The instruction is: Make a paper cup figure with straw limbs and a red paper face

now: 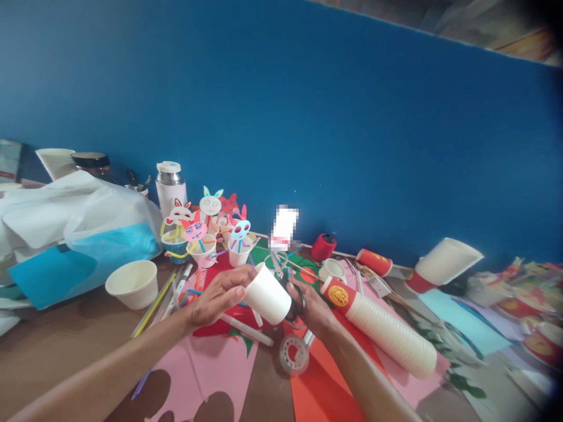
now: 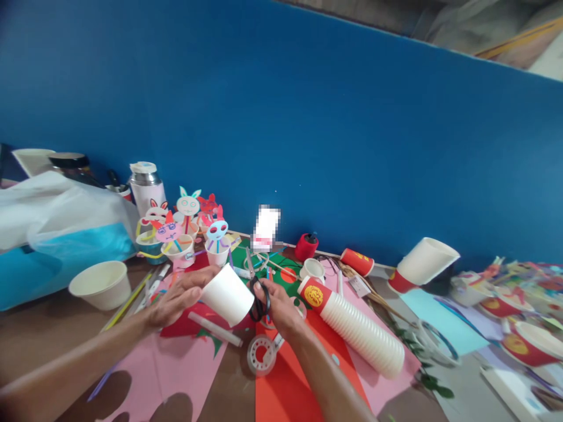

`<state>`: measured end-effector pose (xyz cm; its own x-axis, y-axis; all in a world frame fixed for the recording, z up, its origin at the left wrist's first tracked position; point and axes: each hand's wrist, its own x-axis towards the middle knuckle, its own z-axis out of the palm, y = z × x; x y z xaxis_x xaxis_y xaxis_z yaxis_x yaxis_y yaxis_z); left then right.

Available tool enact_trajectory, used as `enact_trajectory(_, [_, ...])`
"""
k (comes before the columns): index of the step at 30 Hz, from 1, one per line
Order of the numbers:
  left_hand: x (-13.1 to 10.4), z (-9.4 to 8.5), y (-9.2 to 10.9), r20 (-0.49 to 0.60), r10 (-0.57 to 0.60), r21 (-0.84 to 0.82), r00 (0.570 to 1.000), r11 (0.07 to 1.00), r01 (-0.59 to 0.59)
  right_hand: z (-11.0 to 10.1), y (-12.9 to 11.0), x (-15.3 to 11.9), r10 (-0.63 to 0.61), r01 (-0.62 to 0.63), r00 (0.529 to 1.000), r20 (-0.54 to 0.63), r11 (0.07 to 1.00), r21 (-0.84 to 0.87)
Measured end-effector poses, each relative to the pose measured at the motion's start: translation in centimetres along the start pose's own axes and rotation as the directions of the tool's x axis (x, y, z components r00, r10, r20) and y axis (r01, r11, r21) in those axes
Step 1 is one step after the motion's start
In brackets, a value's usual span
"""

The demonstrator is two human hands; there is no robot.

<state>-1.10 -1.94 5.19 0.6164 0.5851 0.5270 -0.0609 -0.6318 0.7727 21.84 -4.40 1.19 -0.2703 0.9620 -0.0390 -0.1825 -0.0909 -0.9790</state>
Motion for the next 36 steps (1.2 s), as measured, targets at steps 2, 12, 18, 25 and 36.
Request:
enact_trajectory(2, [0.1, 0.1, 0.3, 0.014, 0.034, -0.005, 0.999, 0.999, -0.034, 0.2, 0.1, 0.0, 0.016, -0.016, 1.0, 0.016, 0.999, 0.037])
enact_trajectory(12, [0.3, 0.1, 1.0, 0.202, 0.107, 0.254, 0.973, 0.954, -0.158, -0.5, -0.1, 0.3, 0.088, -0.091, 0.996, 0.032, 0.99, 0.111])
enact_trajectory(18, [0.4, -0.1, 0.8, 0.125, 0.166, 0.315, 0.978, 0.928, -0.198, -1.2, 0.7, 0.6, -0.015, 0.01, 0.999, 0.036, 0.993, 0.117])
enact_trajectory(25, [0.6, 0.1, 0.7, 0.03, 0.064, 0.577, 0.997, 0.813, -0.07, -1.1, 0.7, 0.6, -0.117, 0.118, 0.992, -0.047, 0.993, 0.012])
enact_trajectory(36, [0.3, 0.2, 0.1, -0.015, 0.049, 0.682, 0.999, 0.731, -0.026, -1.1, 1.2, 0.8, -0.063, 0.058, 0.988, -0.14, 0.998, -0.039])
